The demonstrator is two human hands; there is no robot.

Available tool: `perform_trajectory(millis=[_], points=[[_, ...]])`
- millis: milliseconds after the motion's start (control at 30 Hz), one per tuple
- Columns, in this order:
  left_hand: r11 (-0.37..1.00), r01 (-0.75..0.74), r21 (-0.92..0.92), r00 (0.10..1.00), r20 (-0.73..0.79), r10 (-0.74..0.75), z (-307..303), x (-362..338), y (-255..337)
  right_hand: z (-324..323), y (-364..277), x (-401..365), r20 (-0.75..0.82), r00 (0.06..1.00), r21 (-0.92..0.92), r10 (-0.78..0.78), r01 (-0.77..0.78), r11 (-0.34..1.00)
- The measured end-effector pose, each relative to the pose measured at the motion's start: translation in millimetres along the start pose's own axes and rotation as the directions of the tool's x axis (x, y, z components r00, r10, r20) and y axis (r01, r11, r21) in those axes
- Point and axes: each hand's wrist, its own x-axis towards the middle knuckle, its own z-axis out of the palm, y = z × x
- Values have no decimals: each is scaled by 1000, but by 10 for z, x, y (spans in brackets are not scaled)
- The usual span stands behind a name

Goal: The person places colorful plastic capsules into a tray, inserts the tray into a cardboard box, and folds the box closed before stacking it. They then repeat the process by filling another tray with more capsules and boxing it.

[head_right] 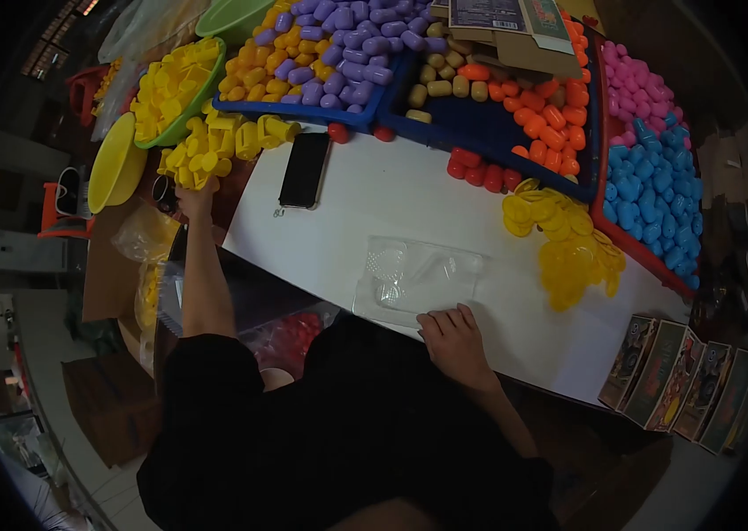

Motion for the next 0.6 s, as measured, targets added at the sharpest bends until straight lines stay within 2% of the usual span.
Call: perform_trajectory(millis=[67, 100, 200, 267, 300, 333, 367, 433, 467, 500, 533, 567, 600], points=[[972, 110, -209, 987, 136, -82, 228, 73, -130, 9, -3, 8, -13, 1000, -14, 7, -7, 1000], [972, 106, -208, 987, 139, -78, 255, 61, -130, 21, -1, 7, -12, 1000, -20, 19, -19, 1000], [976, 57, -210, 989, 145, -27, -94, -297, 103, 16, 8, 15, -6, 999, -6, 36, -36, 999], [960, -72, -269, 980, 158, 118, -248, -481, 126, 6, 31, 32, 2, 999, 8, 36, -36, 999], [962, -63, -264, 980, 166, 110, -286, -497, 73, 4, 37, 42, 7, 1000, 13, 28, -28, 1000], [901, 145, -408, 944, 331, -2, -310, -489, 4, -2, 45, 45, 12, 1000, 16, 24, -24, 1000], [786, 363, -500, 860, 505, -75, -356, -541, 42, -2, 55, 49, 23, 999, 13, 34, -34, 999], [728, 416, -544, 836, 544, -71, -463, -755, 127, 28, 74, 57, 14, 1000, -10, -14, 14, 1000], [898, -47, -438, 958, 236, 165, -493, -893, 213, 56, 85, 52, 16, 1000, -19, 5, -5, 1000], [899, -281, -335, 937, 107, 333, -542, -1026, 327, 95, 97, 59, -12, 1000, -50, -10, 10, 999], [857, -481, -182, 874, -28, 485, -605, -1165, 463, 123, 103, 72, -40, 999, -80, -27, 23, 997], [819, -376, -433, 877, 121, 466, -748, -1373, 701, 130, 104, 83, -43, 999, -87, -10, 6, 996], [743, -211, -635, 841, 269, 469, -868, -1572, 905, 138, 100, 92, -57, 998, -94, -13, 7, 996]])
